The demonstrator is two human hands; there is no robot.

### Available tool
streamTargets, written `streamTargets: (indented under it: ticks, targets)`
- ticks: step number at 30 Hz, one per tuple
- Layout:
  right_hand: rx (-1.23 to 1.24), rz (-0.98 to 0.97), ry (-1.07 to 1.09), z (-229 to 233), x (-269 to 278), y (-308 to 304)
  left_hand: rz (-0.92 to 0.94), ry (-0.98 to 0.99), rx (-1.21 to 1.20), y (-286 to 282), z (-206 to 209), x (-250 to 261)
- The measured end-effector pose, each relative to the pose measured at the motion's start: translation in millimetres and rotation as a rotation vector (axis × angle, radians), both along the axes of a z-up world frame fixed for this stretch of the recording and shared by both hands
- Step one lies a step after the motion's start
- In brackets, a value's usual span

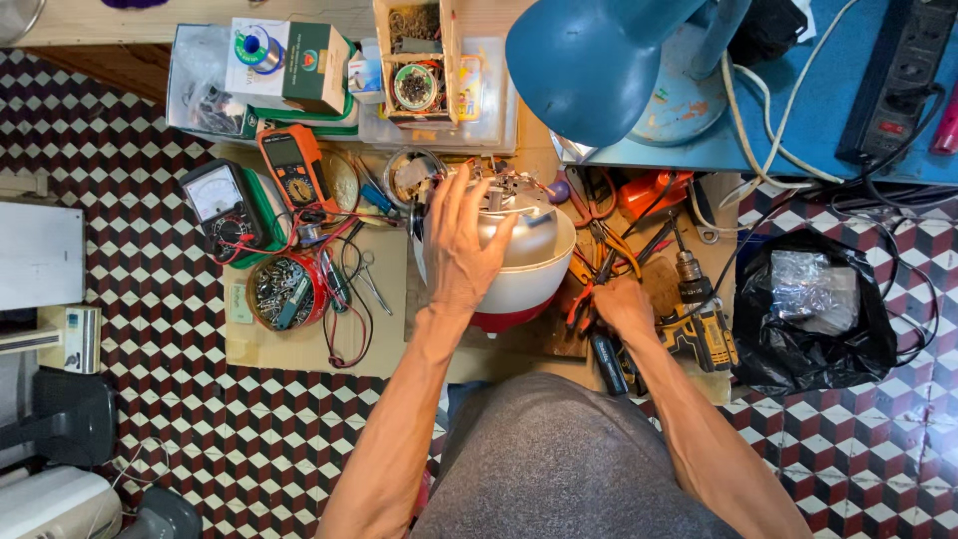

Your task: The person works on the internal wiring of a disassembled appliance base, using pliers to strip and adjust wires and a multimeter to test electrical connections. They repeatedly reposition the appliance base and manipulate the motor and wiring components on a cluttered workbench.

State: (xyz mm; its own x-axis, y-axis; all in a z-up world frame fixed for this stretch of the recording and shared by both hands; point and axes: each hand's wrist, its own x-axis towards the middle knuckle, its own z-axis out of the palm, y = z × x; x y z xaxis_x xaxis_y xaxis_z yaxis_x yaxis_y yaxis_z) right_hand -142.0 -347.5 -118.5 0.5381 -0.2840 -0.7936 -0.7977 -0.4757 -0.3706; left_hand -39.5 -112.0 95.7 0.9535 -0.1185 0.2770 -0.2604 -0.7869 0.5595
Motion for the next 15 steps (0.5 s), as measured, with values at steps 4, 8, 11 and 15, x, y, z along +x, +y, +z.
streamTargets:
  ticks: [4,8,11,15]
  targets:
    - [-0.191,0.075,-0.001,8,19,14,-0.065,0.026,0.003,-11,-12,3]
    - [-0.160,0.033,0.078,2,16,17,-0.134,0.008,0.042,-8,-13,-6]
    - [-0.162,-0.025,-0.026,-4,6,23,-0.184,0.028,0.045,2,-6,-19]
    - [0.275,-0.376,-0.111,0,-9,9,-0.236,0.027,0.032,12,-1,-32]
